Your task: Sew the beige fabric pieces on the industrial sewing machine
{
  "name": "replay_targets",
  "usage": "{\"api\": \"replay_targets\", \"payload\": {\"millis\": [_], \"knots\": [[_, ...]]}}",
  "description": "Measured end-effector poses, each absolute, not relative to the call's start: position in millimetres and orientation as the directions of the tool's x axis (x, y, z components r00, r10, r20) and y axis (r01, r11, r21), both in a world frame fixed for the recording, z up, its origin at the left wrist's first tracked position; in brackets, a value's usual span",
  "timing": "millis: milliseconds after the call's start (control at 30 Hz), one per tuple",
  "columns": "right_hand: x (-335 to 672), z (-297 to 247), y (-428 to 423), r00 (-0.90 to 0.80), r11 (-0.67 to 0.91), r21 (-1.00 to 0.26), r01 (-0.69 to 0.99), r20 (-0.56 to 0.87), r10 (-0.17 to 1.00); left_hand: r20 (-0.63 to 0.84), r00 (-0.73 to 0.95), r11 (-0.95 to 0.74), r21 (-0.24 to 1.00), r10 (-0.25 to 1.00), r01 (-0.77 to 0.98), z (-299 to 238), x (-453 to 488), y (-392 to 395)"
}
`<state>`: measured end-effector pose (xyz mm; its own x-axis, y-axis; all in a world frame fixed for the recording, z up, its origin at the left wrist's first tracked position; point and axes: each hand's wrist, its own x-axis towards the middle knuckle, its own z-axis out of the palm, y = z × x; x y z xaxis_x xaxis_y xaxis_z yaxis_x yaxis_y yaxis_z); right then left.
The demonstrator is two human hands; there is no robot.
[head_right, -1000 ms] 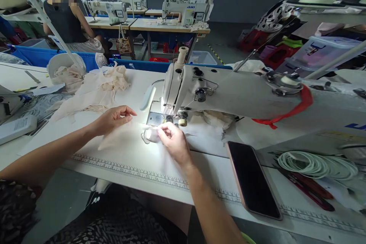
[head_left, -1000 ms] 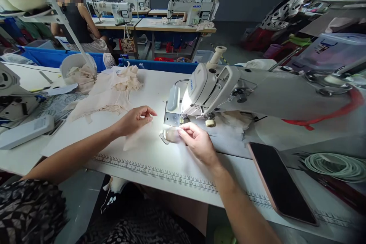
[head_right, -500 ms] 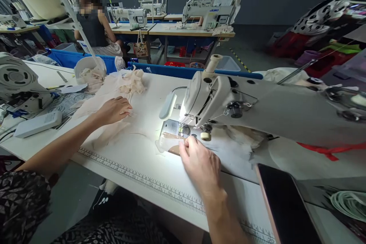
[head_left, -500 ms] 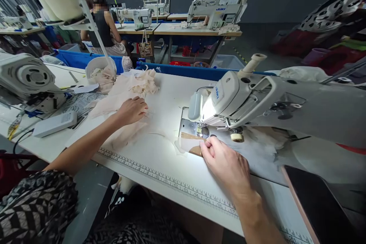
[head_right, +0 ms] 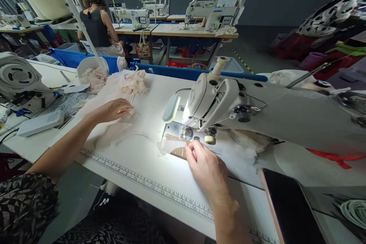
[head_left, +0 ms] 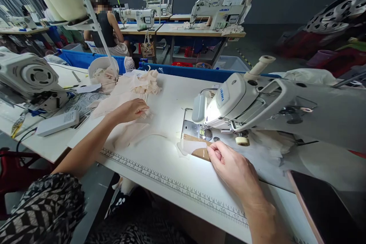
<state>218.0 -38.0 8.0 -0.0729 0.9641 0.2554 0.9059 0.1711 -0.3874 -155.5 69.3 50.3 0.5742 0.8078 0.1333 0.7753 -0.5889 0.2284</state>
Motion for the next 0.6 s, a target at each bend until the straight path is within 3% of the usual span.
{"api": "replay_targets", "payload": {"millis": [200, 367, 600], "knots": [[221.0, 7.2, -35.1, -0.066, 0.159, -0.413, 0.897, 0.229, 0.971, 0.301, 0.396, -0.476, 0.275, 0.868, 0.835, 54.3, -180.7, 74.4], [226.9, 4.5, -31.5, -0.060, 0.125, -0.458, 0.880, 0.153, 0.986, 0.393, 0.201, -0.362, 0.394, 0.897, 0.845, 77.0, -206.6, 63.5], [236.9, -11.7, -21.6, -0.062, 0.093, -0.448, 0.889, 0.083, 0.995, 0.238, 0.151, -0.245, 0.436, 0.959, 0.866, 81.1, -248.7, 14.9]]}}
